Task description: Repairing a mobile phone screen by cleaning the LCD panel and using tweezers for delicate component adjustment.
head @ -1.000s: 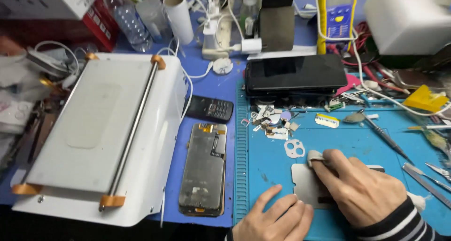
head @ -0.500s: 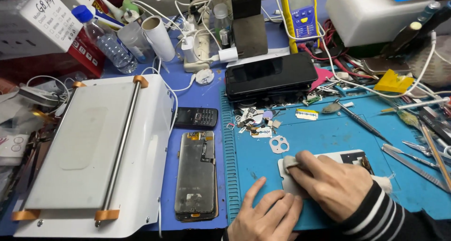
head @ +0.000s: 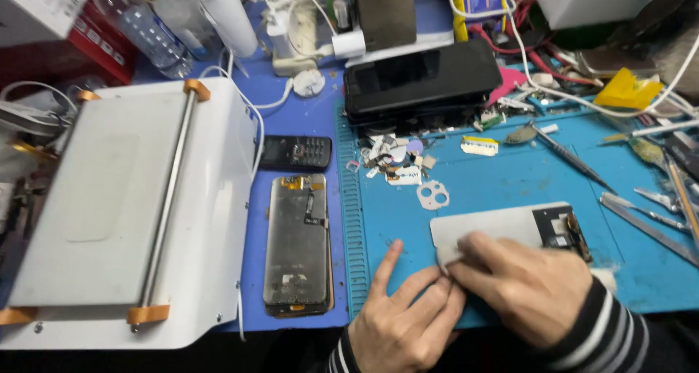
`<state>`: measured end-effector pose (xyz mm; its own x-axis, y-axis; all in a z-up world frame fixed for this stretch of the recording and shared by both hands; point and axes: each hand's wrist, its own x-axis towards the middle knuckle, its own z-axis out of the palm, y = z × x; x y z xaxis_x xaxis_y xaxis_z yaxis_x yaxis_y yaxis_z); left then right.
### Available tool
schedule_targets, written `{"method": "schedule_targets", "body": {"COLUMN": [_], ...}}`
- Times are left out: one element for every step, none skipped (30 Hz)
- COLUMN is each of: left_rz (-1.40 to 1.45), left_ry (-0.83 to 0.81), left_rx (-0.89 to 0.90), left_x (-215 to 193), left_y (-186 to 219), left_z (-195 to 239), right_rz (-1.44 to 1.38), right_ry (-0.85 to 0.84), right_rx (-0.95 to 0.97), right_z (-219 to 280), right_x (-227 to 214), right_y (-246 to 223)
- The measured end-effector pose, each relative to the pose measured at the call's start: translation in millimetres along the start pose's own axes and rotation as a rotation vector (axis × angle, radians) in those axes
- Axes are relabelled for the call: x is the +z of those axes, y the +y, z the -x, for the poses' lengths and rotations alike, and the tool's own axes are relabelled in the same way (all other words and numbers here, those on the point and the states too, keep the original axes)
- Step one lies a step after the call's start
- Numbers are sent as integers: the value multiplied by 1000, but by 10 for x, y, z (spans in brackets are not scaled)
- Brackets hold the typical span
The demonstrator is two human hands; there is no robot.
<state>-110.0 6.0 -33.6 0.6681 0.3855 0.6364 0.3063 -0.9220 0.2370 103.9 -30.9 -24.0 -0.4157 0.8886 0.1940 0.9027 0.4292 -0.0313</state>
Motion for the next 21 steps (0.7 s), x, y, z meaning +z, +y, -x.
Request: {"method": "schedule_targets", "body": {"left_rz": [20,-7,-35,-10,-27,-50,-32,-25,-19,-21,-33,-41,-38,-41,-43,-44,-36,-31,-35,-33,-30], "left_ry": [-14,-4,4,-8,-4,9,7,22,36,35,30,28,29,36,43,48,60,69,71,71,70], "left_rx": [-15,-37,-58,-86,-87,-86,-113,-103,-94,-108,-98,-79,-83,-87,-90,-99,-97,-96,-107,-103,-99], "left_x": [-1,0,6,9,4,7,31,38,34,39,44,58,63,70,72,79,84,82,71,64,62], "left_y": [-7,20,36,54,58,33,54,39,30,18,16,11,19,21,17,15,8,-1,-11,-12,-4], "left_z": [-36,-41,-39,-37,-34,-41,-11,2,6,25,35,29,30,32,38,43,51,61,59,53,41], "right_rz": [-15,95,205,189,124,66,58,42,26,20,96,180,181,234,288,289,144,-4,-6,20,46], "right_ry": [-23,49,121,85,70,60,29,-17,-62,-70,-1,71,67,76,86,82,-3,-86,-91,-76,-61], "right_rx": [9,30,48,48,27,0,-6,9,24,15,11,15,13,23,33,24,17,8,-2,9,20], "right_z": [-126,-223,-326,-267,-226,-223,-118,-62,-6,-72,-131,-177,-210,-253,-301,-214,-132,-58,-86,-89,-83], "right_x": [-43,-69,-75,-108,-144,-183,-210,-233,-274,-233,-200,-178,-167,-156,-142,-187,-231,-270,-247,-226,-211], "right_y": [17,13,12,-12,-40,-47,-101,-138,-172,-147,-118,-84,-71,-56,-46,-57,-68,-78,-68,-62,-49]}}
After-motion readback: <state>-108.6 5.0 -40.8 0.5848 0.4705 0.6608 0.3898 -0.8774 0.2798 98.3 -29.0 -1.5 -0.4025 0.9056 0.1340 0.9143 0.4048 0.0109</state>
